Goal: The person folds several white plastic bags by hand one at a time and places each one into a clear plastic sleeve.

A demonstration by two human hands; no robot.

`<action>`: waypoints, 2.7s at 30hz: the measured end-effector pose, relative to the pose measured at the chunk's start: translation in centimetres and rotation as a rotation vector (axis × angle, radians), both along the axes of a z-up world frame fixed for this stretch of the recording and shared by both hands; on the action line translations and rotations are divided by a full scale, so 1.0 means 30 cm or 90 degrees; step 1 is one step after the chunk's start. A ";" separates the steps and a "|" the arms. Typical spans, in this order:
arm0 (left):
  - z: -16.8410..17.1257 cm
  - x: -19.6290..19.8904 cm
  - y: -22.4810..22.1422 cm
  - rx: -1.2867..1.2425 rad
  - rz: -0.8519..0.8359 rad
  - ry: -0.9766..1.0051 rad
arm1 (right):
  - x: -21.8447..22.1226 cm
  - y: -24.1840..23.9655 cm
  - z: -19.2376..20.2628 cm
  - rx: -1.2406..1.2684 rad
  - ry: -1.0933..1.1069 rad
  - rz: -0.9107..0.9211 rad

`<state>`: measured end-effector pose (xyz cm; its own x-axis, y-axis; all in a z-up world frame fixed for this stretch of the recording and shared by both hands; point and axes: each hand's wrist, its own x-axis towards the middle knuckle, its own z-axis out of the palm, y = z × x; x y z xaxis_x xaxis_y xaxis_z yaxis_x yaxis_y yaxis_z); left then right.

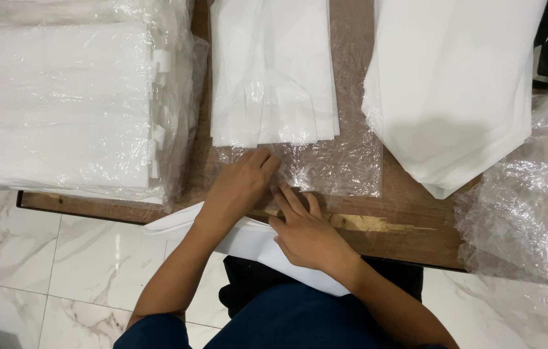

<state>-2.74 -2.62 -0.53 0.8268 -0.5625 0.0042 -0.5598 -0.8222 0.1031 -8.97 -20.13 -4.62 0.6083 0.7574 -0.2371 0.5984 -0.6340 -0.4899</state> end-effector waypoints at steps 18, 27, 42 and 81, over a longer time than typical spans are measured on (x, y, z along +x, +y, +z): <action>0.044 -0.031 -0.031 -0.083 0.076 -0.060 | 0.044 0.061 0.038 0.040 -0.082 0.062; 0.129 -0.002 0.041 -0.281 0.173 -0.297 | 0.007 0.034 0.000 0.133 -0.076 0.064; 0.185 -0.045 0.137 -0.421 0.040 -0.193 | -0.190 -0.362 0.330 -0.115 0.399 -0.266; 0.134 -0.287 -0.096 -0.566 0.223 0.436 | 0.015 -0.043 0.193 0.162 -0.090 -0.348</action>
